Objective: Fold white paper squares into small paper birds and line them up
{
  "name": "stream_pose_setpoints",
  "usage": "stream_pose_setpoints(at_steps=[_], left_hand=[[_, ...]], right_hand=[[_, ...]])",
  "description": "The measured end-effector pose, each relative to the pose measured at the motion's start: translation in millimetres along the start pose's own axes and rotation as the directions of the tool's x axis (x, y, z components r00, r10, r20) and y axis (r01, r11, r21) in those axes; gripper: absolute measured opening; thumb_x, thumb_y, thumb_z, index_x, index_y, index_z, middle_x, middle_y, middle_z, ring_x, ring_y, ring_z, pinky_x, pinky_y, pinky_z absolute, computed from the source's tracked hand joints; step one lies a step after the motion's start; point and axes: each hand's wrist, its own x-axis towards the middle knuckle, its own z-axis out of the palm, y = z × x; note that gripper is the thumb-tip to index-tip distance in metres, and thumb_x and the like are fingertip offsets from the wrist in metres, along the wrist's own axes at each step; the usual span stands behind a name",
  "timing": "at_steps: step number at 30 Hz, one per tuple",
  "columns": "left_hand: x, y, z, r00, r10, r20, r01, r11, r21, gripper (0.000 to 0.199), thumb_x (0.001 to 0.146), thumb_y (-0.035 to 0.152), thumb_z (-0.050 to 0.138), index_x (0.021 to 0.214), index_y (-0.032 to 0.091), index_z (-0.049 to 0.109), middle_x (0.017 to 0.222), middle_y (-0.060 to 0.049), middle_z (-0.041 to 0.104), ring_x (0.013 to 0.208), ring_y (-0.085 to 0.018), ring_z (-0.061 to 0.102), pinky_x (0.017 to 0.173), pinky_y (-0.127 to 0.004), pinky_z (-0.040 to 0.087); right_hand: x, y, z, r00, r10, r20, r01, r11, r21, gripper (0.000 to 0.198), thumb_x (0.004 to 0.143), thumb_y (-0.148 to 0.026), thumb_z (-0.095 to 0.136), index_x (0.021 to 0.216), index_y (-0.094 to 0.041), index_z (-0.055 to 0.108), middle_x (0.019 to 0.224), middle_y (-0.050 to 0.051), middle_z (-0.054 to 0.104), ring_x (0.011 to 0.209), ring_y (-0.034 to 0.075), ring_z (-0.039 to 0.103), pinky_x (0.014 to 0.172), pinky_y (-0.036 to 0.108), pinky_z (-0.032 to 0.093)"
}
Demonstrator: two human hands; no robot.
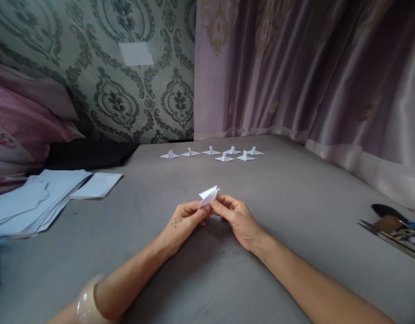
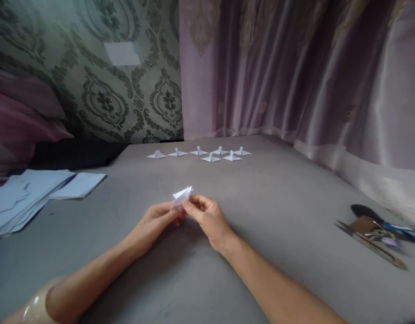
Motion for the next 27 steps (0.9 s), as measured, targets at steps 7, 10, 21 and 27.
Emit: stream_pose_setpoints(at_steps=[7, 10, 21, 27], left_hand=[[3.7, -6.4, -2.4, 0.991, -0.035, -0.128, 0.017, 0.990, -0.137, 0.041, 0.072, 0.037, 0.070, 0.105, 0.014, 0.060, 0.102, -0.009, 0.067, 0.094, -0.018, 0.062, 0.081, -0.029, 0.049], [7.3, -9.5, -4.2, 0.994, -0.097, -0.055, 0.086, 0.980, -0.180, 0.033, 0.072, 0.034, 0.069, 0.096, 0.013, 0.061, 0.090, -0.007, 0.070, 0.080, -0.016, 0.064, 0.074, -0.028, 0.049], [11.3, -23.9, -6.4, 0.994, 0.038, -0.104, -0.010, 0.968, 0.252, 0.019, 0.081, 0.031, 0.057, 0.091, 0.017, 0.064, 0.079, -0.004, 0.070, 0.072, -0.016, 0.064, 0.065, -0.026, 0.047], [10.7, -20.4, -5.5, 0.989, 0.081, -0.127, -0.019, 0.904, 0.427, 0.017, 0.083, 0.026, 0.052, 0.091, 0.019, 0.064, 0.077, -0.002, 0.069, 0.071, -0.017, 0.064, 0.065, -0.027, 0.048]], right_hand=[[2.4, -0.9, -9.5, 0.999, 0.006, -0.053, -0.019, 0.969, -0.246, 0.023, 0.079, -0.038, 0.062, 0.076, -0.016, 0.065, 0.071, 0.000, 0.063, 0.068, 0.013, 0.057, 0.069, 0.026, 0.043], [4.0, 3.6, -13.0, 1.000, 0.029, -0.008, -0.030, 0.940, -0.339, 0.022, 0.081, -0.036, 0.058, 0.077, -0.016, 0.064, 0.068, -0.001, 0.061, 0.064, 0.011, 0.056, 0.063, 0.024, 0.042], [11.1, 16.8, -10.6, 0.986, -0.157, -0.062, 0.066, 0.699, -0.712, 0.008, 0.083, -0.024, 0.053, 0.085, -0.021, 0.061, 0.077, 0.001, 0.069, 0.071, 0.015, 0.062, 0.066, 0.026, 0.044], [9.1, 17.4, -6.2, 0.981, -0.190, -0.044, 0.076, 0.579, -0.812, 0.008, 0.084, -0.023, 0.052, 0.084, -0.021, 0.060, 0.076, 0.002, 0.066, 0.070, 0.015, 0.059, 0.063, 0.026, 0.041]])
